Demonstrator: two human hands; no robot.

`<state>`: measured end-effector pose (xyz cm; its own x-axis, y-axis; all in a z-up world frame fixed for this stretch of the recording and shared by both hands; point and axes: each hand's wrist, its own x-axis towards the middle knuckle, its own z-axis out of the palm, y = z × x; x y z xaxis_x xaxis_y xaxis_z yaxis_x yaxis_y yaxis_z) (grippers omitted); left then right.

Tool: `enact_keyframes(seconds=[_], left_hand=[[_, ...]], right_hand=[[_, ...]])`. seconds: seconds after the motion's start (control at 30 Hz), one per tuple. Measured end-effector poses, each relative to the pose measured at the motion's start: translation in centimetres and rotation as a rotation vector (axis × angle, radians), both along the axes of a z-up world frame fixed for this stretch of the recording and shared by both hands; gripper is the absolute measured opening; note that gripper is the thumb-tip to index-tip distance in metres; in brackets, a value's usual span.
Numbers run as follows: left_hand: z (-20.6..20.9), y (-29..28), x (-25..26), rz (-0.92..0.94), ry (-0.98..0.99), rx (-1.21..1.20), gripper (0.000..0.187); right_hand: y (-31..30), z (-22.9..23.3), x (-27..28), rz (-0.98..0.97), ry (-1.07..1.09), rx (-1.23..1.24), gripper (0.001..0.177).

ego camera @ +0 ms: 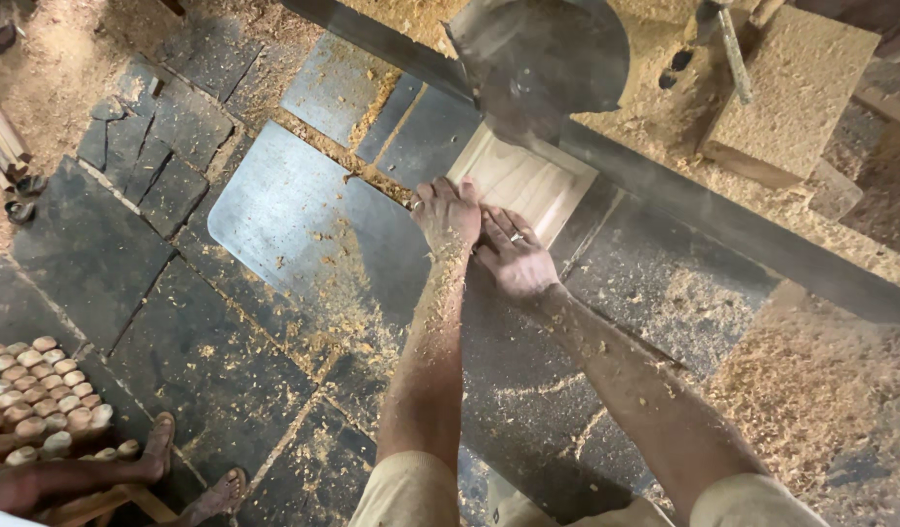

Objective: The person uses a circular saw to cut a rectangular wooden board. They guide the board through the saw multiple times, flipping it over to cut different edges. After cutting, they stack the finished pieces with other boards.

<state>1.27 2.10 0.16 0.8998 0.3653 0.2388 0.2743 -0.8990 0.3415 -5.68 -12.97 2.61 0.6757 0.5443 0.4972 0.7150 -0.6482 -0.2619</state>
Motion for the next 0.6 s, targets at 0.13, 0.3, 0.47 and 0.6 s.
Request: enact_keyframes(seconds=[0.13, 0.3, 0.47, 0.6], left_hand=[[0.0, 0.2, 0.0, -0.003, 0.006, -0.007, 0.051], [0.5, 0.5, 0.4, 0.004, 0.043, -0.017, 0.052], [0.9, 0.7, 0.5, 0.011, 0.096, -0.053, 0.055], [1.2, 0.7, 0.7, 0.007, 0.129, -0.061, 0.055]], right_hand=[[0.1, 0.1, 0.0, 0.023, 0.056, -0.03, 0.034], [0.8, -0.2, 0.3, -0.041, -0.022, -0.029, 0.011], [0.9, -0.1, 0.6, -0.022, -0.041, -0.035, 0.016], [0.9, 0.5, 0.5, -0.018, -0.001, -0.026, 0.018]])
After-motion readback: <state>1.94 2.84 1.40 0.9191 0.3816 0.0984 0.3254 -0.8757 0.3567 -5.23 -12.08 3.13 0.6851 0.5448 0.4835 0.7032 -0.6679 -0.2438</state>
